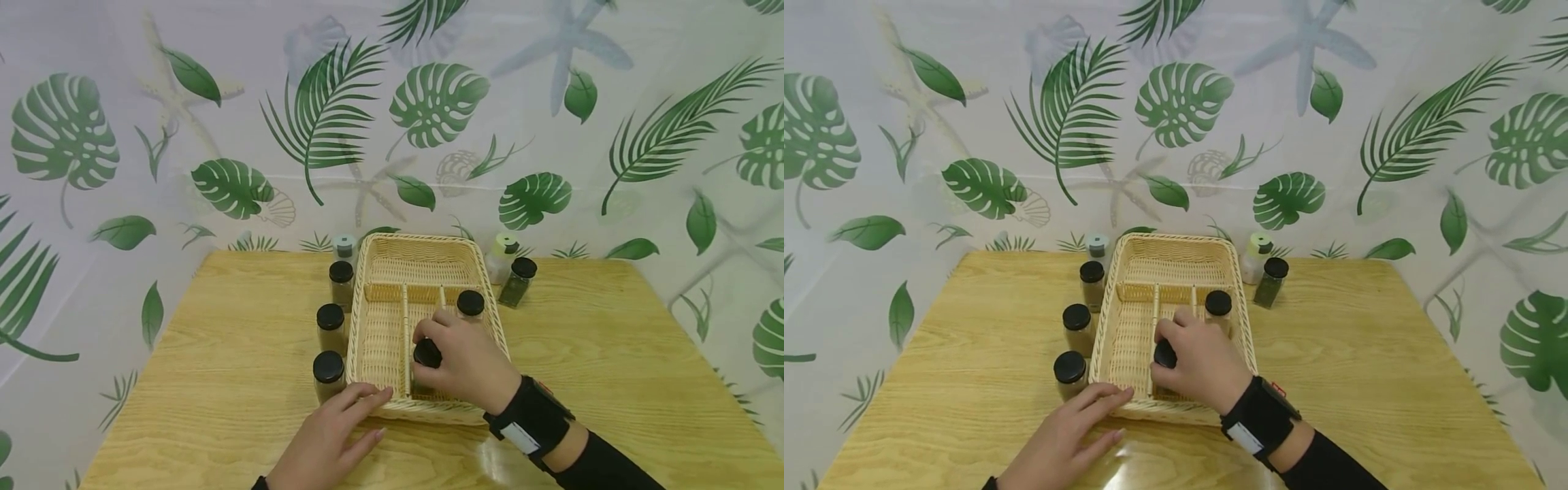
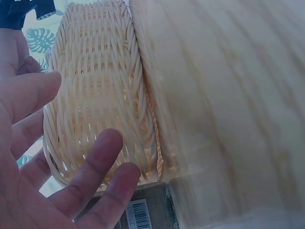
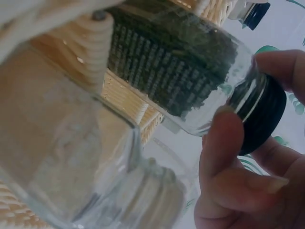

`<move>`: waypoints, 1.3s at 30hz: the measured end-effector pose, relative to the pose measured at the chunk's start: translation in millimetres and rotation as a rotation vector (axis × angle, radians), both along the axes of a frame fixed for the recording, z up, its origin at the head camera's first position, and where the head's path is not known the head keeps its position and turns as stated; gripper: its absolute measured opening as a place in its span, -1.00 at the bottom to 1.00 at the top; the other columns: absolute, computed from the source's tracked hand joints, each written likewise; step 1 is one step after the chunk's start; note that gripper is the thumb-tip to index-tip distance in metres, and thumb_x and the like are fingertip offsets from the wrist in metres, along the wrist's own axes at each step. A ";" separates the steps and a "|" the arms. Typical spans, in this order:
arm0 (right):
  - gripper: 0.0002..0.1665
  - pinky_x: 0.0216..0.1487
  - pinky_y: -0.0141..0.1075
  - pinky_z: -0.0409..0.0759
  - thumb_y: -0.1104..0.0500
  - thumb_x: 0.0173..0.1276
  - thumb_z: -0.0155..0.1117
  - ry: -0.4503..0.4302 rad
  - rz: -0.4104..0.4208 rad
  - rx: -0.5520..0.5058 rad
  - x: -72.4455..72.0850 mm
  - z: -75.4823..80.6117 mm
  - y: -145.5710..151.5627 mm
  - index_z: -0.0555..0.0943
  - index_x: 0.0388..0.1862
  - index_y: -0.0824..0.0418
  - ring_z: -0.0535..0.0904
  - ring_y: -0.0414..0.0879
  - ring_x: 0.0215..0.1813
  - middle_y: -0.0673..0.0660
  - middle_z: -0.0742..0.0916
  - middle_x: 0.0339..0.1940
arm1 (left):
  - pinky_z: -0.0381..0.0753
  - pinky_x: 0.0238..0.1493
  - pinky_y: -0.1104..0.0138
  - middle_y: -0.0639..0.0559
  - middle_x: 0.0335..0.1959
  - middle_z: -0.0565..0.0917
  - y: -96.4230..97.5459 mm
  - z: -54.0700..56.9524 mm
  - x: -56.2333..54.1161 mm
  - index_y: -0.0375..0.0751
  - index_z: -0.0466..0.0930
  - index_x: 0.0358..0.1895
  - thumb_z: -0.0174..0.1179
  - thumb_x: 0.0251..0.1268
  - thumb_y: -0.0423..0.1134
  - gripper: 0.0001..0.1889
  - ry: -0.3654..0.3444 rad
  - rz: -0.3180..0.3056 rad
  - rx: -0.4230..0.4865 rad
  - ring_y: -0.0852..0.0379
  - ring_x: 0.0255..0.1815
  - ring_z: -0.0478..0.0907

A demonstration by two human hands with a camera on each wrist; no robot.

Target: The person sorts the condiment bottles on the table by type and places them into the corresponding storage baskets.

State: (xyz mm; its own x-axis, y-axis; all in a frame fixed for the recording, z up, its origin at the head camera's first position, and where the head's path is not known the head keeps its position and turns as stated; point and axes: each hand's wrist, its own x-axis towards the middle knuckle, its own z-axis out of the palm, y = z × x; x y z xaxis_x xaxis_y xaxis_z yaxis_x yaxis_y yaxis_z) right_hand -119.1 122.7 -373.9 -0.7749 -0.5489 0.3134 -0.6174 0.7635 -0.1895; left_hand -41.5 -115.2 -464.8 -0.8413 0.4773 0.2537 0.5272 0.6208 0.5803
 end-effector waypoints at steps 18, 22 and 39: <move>-0.71 -0.43 -0.38 0.41 -0.03 0.11 0.47 -0.040 0.014 0.052 -5.1 -5.0 0.4 0.65 -0.26 0.05 0.38 -0.26 -0.44 -0.05 0.59 -0.36 | 0.61 0.09 0.24 0.28 0.20 0.49 0.3 -0.1 1.2 0.18 0.42 0.43 0.24 0.42 -0.02 -0.46 0.015 -0.007 0.014 0.26 0.11 0.53; -0.72 -0.44 -0.39 0.42 -0.02 0.11 0.47 -0.040 0.015 0.052 -6.3 -5.5 0.4 0.65 -0.26 0.06 0.38 -0.26 -0.45 -0.05 0.59 -0.37 | 0.60 0.10 0.23 0.27 0.20 0.49 0.1 0.0 1.1 0.17 0.40 0.44 0.24 0.42 -0.03 -0.45 0.020 -0.015 0.018 0.25 0.13 0.52; -0.73 -0.42 -0.39 0.49 0.01 0.15 0.48 -0.011 0.032 0.065 -7.3 -6.9 -0.1 0.67 -0.21 0.06 0.45 -0.25 -0.42 -0.02 0.63 -0.31 | 0.60 0.10 0.24 0.27 0.22 0.49 -1.6 -0.5 1.2 0.16 0.40 0.45 0.25 0.41 -0.04 -0.44 0.042 -0.015 0.013 0.25 0.14 0.53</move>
State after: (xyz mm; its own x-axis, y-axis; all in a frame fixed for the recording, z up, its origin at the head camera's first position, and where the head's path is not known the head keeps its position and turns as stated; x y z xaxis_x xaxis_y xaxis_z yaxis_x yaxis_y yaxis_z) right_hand -126.4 122.6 -380.8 -0.7597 -0.5924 0.2682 -0.6400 0.7542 -0.1469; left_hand -40.2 -116.9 -465.3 -0.8224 0.4863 0.2952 0.5606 0.6050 0.5654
